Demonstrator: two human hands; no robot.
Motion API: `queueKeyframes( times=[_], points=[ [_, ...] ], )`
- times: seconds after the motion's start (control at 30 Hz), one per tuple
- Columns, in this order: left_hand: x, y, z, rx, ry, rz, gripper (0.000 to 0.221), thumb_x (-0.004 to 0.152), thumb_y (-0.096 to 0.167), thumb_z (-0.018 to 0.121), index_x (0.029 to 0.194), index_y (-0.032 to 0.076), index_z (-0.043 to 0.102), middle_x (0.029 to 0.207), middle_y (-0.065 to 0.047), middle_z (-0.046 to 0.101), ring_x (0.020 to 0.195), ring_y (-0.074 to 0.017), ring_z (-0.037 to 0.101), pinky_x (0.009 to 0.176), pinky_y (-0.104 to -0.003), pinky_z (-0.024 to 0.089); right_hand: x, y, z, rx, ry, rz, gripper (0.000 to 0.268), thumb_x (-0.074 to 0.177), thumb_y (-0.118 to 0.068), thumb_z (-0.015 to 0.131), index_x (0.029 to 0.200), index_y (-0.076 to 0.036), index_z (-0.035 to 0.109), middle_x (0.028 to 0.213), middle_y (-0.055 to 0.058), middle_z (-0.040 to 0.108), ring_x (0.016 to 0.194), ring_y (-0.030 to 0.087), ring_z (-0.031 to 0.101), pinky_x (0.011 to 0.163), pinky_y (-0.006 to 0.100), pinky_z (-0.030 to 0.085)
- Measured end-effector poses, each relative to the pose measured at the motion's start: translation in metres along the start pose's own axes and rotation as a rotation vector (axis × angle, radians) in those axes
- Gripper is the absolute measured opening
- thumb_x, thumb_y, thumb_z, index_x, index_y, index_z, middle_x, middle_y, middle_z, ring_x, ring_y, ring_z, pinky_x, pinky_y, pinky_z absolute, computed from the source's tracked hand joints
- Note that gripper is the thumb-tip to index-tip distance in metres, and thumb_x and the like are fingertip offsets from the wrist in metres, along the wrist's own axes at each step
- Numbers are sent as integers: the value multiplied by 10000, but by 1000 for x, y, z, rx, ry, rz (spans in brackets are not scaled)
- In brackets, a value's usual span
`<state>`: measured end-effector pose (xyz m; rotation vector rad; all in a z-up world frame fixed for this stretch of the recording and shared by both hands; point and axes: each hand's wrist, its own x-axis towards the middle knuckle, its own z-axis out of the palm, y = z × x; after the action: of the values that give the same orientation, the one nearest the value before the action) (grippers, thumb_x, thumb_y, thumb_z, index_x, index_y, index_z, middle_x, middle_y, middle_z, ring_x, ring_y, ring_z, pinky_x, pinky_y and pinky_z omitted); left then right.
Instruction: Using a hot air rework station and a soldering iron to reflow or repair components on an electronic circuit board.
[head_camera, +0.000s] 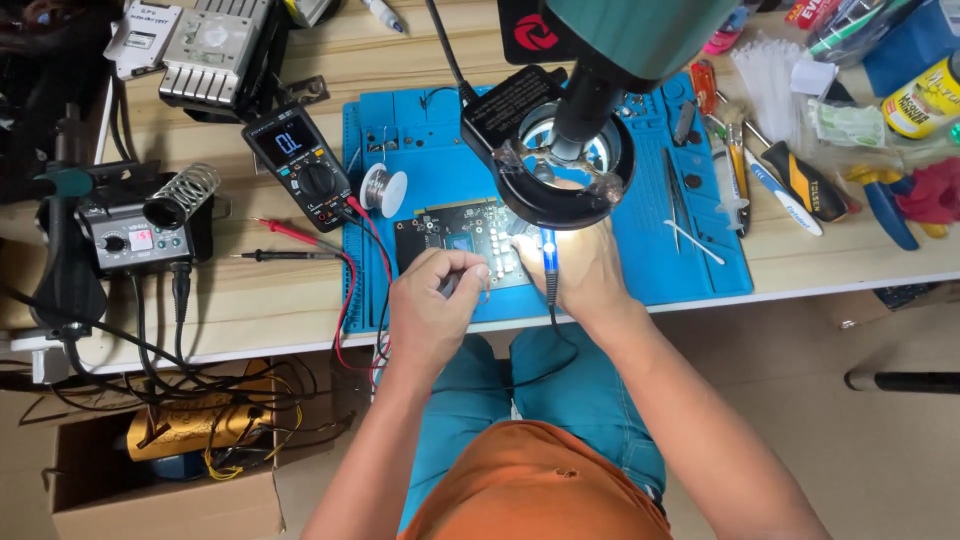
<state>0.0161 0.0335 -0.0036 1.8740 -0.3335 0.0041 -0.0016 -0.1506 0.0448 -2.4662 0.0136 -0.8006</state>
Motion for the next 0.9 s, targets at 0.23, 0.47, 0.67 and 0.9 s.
queueKeyframes(
  times=[0.23,0.47,0.67,0.9],
  points=[
    [-5,-8,0,4,17,12,101,975,193,807,1018,133,875,911,-51,793,853,-212,781,814,-332,650,-5,21,15,-17,20,2,285,914,-133,906,1113,-30,731,925,142,718,918,406,716,880,516,560],
    [-7,-9,1,46,12,75,85,972,207,810,1002,153,869,907,-34,787,885,-231,785,800,-333,650,-14,48,25,-34,72,28,325,955,-140,901,1203,-56,709,1019,129,717,1009,385,701,947,513,534],
    [-7,-11,5,61,20,85,91,982,209,798,1010,154,866,911,-30,789,883,-229,780,796,-331,642,-18,74,31,-54,122,57,360,987,-145,898,1275,-76,692,1095,119,717,1081,369,689,1000,510,512],
    [-7,-10,4,87,22,118,77,978,218,804,1003,163,853,911,-27,784,904,-241,782,797,-343,643,-24,102,40,-68,162,79,397,1020,-151,894,1347,-97,675,1170,108,716,1154,352,677,1054,507,491]
  ],
)
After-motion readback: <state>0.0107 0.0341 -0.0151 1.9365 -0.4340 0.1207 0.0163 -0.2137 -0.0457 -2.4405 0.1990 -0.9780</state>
